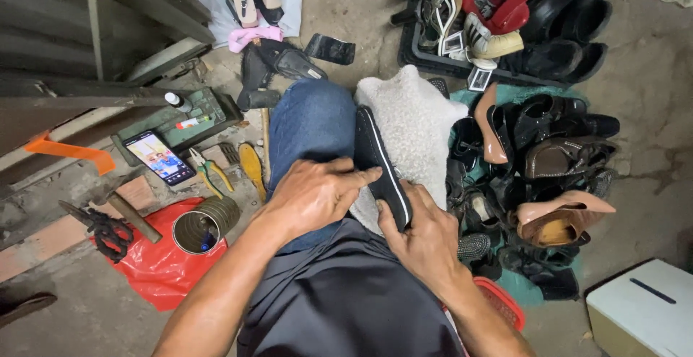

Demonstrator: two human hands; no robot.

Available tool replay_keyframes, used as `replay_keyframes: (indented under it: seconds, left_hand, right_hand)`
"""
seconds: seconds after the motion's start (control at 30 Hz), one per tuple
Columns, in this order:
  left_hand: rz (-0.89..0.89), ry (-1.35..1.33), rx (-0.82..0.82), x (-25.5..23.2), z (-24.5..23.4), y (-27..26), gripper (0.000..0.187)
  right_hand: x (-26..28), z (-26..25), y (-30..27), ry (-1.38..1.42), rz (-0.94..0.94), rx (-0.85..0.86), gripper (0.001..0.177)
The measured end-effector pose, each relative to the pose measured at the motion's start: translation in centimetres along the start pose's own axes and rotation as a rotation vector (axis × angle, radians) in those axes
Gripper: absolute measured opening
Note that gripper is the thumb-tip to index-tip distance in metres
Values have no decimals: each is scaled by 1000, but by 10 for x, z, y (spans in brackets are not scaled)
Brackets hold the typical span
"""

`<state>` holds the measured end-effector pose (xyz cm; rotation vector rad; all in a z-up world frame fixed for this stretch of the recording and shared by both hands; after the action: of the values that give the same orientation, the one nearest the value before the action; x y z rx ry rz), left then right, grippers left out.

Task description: Manually stitching a shoe sole using a needle and thread in a workshop environment.

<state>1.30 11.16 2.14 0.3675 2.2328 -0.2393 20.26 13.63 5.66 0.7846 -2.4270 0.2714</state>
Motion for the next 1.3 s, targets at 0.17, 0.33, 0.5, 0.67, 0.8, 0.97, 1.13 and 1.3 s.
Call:
replay_keyframes:
  seconds: [0.17, 0.33, 0.5, 0.67, 0.8, 0.97, 1.13, 1.3]
  left_hand:
    - [2, -27, -74, -1, -7, -16, 34]
    - [-56, 95, -114, 3, -2, -27, 28]
    - [-60, 235, -170, 0, 11, -19, 24]
    - [-46, 219, -221, -11, 7, -17, 19]
    - [-57, 209, -233, -10, 13, -14, 20]
    - [-50, 231, -244, -9, 21, -7, 20]
    - [-46, 232, -241, -11, 17, -8, 23]
    - [-38, 166, -183, -14, 10, -15, 29]
  right_hand:
    - [-19, -2, -8, 55, -43, 128, 47]
    - [-57, -32, 5, 5, 12, -3, 24]
    - [-26, -12, 21, -95, -171, -64, 25]
    - [-20, -4, 21, -37, -271, 11, 9]
    - [-27, -22, 12, 421, -127, 175, 11]
    - [-45, -14, 7, 844, -8, 181, 14]
    - [-27, -9, 26, 358, -17, 125, 19]
    - [-13, -18, 25, 248, 24, 292, 37]
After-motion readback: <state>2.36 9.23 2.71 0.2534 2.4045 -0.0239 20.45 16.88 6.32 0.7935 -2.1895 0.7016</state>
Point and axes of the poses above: each hand's wrist, its own y-axis towards the middle knuckle, its own z-axis out of the palm, x = y × z, the point moved 3 cm from there along y, towards the middle knuckle, and after that the axes turned 8 degrees about x, right-handed, at the moved point
